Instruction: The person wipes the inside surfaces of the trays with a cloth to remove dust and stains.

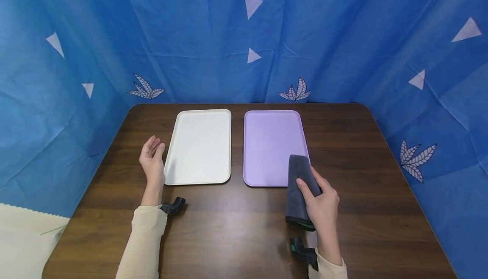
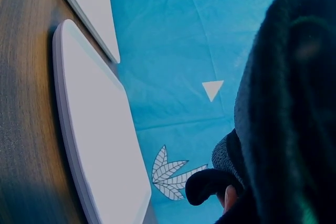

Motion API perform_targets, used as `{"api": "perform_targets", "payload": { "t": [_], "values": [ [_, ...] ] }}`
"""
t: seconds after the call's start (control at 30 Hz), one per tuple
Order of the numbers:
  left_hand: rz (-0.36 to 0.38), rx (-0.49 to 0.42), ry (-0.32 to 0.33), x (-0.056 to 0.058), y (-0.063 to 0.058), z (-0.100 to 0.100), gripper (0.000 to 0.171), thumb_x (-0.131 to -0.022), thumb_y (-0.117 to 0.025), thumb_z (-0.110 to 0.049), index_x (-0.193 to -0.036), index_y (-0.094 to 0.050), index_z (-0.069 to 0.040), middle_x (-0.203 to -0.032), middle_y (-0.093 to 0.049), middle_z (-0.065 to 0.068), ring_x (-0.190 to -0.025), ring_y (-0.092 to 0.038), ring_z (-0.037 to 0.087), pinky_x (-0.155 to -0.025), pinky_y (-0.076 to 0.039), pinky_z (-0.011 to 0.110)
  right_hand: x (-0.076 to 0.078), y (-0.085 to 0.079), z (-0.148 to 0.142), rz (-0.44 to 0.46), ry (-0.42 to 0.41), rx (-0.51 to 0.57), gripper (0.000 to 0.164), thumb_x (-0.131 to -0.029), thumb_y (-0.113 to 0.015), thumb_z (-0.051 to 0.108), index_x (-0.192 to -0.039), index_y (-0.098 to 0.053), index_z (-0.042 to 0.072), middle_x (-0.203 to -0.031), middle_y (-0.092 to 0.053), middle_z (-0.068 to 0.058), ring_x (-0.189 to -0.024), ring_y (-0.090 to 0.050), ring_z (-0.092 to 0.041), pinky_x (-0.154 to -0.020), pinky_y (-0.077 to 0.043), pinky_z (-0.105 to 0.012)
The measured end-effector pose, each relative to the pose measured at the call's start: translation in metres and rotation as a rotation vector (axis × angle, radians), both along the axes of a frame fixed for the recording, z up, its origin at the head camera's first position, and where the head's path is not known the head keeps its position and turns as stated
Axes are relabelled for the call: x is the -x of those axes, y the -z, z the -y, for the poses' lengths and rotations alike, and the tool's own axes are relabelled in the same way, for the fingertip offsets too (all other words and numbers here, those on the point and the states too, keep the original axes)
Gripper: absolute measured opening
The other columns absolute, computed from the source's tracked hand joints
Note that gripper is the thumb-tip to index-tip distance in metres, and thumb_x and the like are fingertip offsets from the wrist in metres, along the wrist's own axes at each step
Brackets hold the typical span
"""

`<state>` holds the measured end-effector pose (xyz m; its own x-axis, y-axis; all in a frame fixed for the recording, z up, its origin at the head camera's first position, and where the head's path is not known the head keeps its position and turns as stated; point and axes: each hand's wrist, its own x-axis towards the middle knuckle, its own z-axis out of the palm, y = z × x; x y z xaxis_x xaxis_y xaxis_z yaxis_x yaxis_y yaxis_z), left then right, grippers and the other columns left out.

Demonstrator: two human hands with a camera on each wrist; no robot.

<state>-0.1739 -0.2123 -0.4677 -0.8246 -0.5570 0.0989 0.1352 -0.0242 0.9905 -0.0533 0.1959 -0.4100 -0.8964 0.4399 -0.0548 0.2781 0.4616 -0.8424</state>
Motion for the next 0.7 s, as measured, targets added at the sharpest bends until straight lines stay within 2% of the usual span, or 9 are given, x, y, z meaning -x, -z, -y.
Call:
{"api": "perform_targets", "payload": {
  "t": [0.13,0.2,0.33,0.5,0.6,0.7],
  "values": [
    [0.076,0.011,0.003,0.001,0.011,0.007,0.044,-0.096,-0.056,-0.004,-0.139,-0.047,0.005,-0.139,-0.048,0.023,-0.131,-0.043,0.034,-0.107,-0.038,0.035,0.0,0.001,0.0,-0.004,0.001,-0.005,0.056,-0.088,-0.072,0.035,-0.138,-0.057,0.014,-0.138,-0.056,-0.02,-0.105,-0.061,-0.036,-0.064,-0.039,-0.006],
    [0.104,0.02,0.004,0.004,0.021,0.01,0.045,-0.097,-0.057,-0.006,-0.139,-0.047,0.004,-0.14,-0.048,0.022,-0.13,-0.044,0.031,-0.107,-0.039,0.035,-0.001,0.001,0.0,-0.007,0.001,-0.007,0.056,-0.088,-0.072,0.035,-0.138,-0.057,0.014,-0.138,-0.056,-0.021,-0.105,-0.061,-0.037,-0.063,-0.039,-0.006],
    [0.169,0.024,0.014,0.004,0.028,0.015,0.045,-0.096,-0.057,-0.007,-0.139,-0.047,0.003,-0.141,-0.048,0.022,-0.128,-0.044,0.03,-0.106,-0.039,0.035,-0.001,0.004,0.0,-0.004,-0.001,-0.004,0.056,-0.088,-0.072,0.035,-0.138,-0.057,0.014,-0.138,-0.056,-0.021,-0.105,-0.062,-0.038,-0.064,-0.04,-0.007],
    [0.272,0.073,0.036,0.005,0.034,0.018,0.044,-0.096,-0.059,-0.01,-0.139,-0.051,0.0,-0.139,-0.051,0.018,-0.115,-0.046,0.022,-0.088,-0.041,0.019,-0.001,0.006,-0.001,-0.008,-0.001,-0.004,0.056,-0.088,-0.072,0.034,-0.137,-0.057,0.014,-0.137,-0.056,-0.021,-0.105,-0.062,-0.037,-0.064,-0.04,-0.007],
    [0.344,0.146,0.062,0.005,0.036,0.019,0.044,-0.096,-0.06,-0.013,-0.138,-0.052,-0.002,-0.137,-0.053,0.017,-0.106,-0.047,0.018,-0.076,-0.04,0.011,-0.001,0.006,-0.001,-0.009,0.0,-0.011,0.056,-0.088,-0.073,0.034,-0.137,-0.057,0.013,-0.137,-0.056,-0.021,-0.105,-0.061,-0.037,-0.064,-0.039,-0.007],
    [0.395,0.221,0.078,0.004,0.037,0.021,0.044,-0.094,-0.063,-0.014,-0.136,-0.055,-0.003,-0.131,-0.057,0.018,-0.101,-0.05,0.017,-0.067,-0.039,0.009,-0.001,0.007,0.0,-0.005,-0.002,-0.016,0.056,-0.088,-0.073,0.035,-0.137,-0.057,0.013,-0.137,-0.056,-0.021,-0.106,-0.061,-0.038,-0.065,-0.037,-0.007]
  ]
}}
